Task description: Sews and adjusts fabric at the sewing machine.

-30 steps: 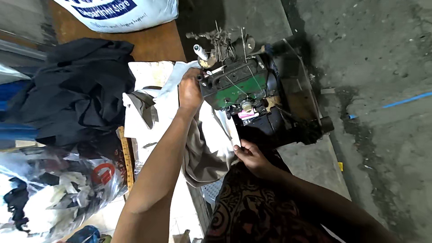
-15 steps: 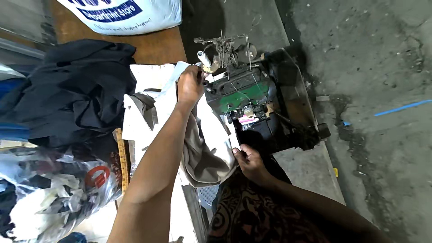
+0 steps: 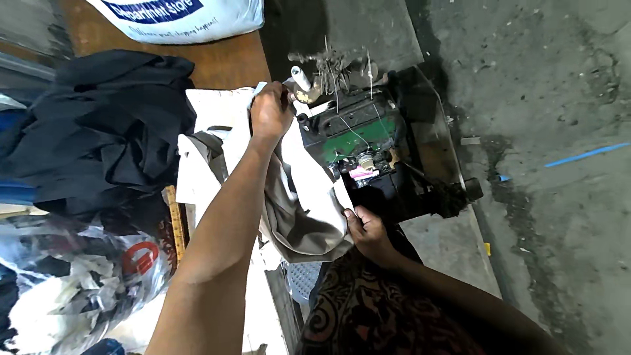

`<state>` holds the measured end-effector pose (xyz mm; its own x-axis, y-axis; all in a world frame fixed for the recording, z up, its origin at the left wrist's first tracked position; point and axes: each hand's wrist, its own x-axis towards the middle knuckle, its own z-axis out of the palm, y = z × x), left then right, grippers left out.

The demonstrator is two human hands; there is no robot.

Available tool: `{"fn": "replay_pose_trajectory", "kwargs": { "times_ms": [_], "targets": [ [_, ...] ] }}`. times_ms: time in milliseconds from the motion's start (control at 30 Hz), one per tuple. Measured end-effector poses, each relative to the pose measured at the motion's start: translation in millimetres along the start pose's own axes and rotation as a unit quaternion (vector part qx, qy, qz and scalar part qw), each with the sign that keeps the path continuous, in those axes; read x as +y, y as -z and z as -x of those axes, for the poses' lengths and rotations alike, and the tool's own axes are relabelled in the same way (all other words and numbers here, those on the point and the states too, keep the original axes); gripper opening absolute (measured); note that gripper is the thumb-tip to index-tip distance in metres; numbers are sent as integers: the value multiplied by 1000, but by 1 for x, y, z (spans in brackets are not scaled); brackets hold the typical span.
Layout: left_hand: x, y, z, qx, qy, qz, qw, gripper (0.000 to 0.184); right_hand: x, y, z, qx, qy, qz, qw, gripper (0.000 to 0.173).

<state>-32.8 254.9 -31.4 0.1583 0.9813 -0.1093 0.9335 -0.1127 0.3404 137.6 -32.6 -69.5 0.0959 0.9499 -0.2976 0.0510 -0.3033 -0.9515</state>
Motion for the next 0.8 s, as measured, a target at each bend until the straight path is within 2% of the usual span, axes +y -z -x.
{"fn": "replay_pose_trajectory", "kwargs": {
  "times_ms": [333,633,800],
  "targets": [
    [-4,6,-19,-14,-9,-12,1000,26,-4,1,-17,-19,4,-12,1000,30],
    [3,12,-29,-52,17,-42,998,27,-11,2,-29,-33,0,-26,999,33],
    [-3,6,-36,-62,11,-32,998,30,-15,3,-31,-43,-23,-41,998,36]
  ]
}}
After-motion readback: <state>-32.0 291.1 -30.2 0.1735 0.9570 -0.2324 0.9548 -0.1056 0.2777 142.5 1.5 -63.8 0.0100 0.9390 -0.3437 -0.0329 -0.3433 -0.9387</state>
